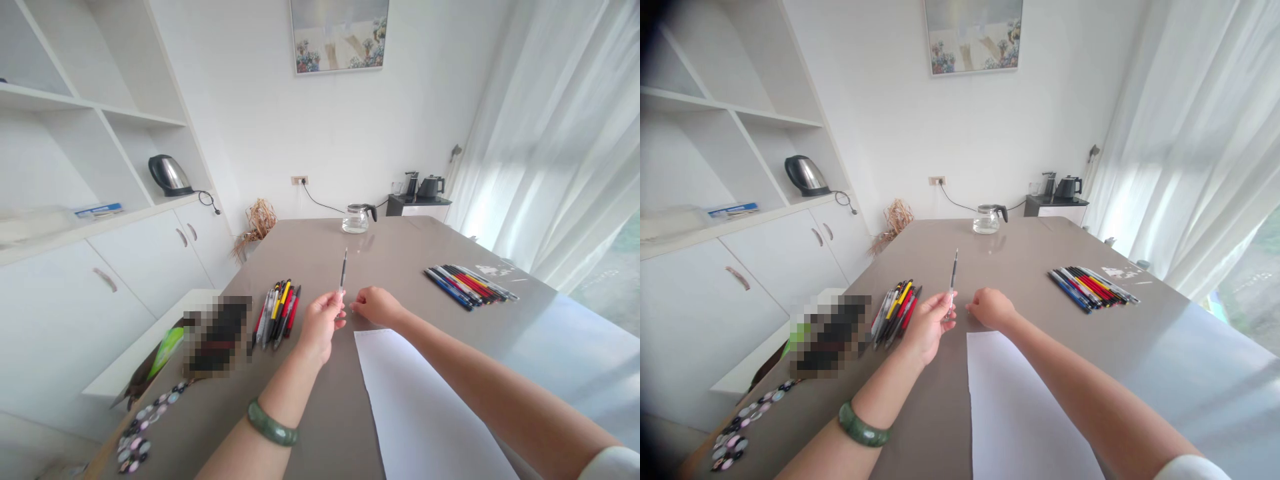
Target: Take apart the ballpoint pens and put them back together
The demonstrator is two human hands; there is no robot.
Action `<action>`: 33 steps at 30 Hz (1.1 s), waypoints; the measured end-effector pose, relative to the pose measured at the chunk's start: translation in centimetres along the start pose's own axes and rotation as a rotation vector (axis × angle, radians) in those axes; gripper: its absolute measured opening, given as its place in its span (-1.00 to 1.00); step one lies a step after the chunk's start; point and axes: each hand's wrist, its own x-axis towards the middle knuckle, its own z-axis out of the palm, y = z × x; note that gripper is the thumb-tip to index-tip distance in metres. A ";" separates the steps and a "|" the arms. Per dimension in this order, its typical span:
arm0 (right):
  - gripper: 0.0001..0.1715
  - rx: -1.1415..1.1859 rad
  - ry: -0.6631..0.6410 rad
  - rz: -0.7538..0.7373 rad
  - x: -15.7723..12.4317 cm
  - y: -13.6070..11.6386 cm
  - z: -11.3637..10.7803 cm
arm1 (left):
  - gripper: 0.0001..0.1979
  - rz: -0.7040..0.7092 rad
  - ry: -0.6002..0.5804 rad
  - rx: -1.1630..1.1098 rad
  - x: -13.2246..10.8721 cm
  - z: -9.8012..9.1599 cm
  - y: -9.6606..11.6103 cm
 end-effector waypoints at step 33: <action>-0.65 0.498 0.369 -0.007 -3.1 7.8 -3.2 | -0.64 -0.020 -0.122 0.219 -0.8 1.0 -0.3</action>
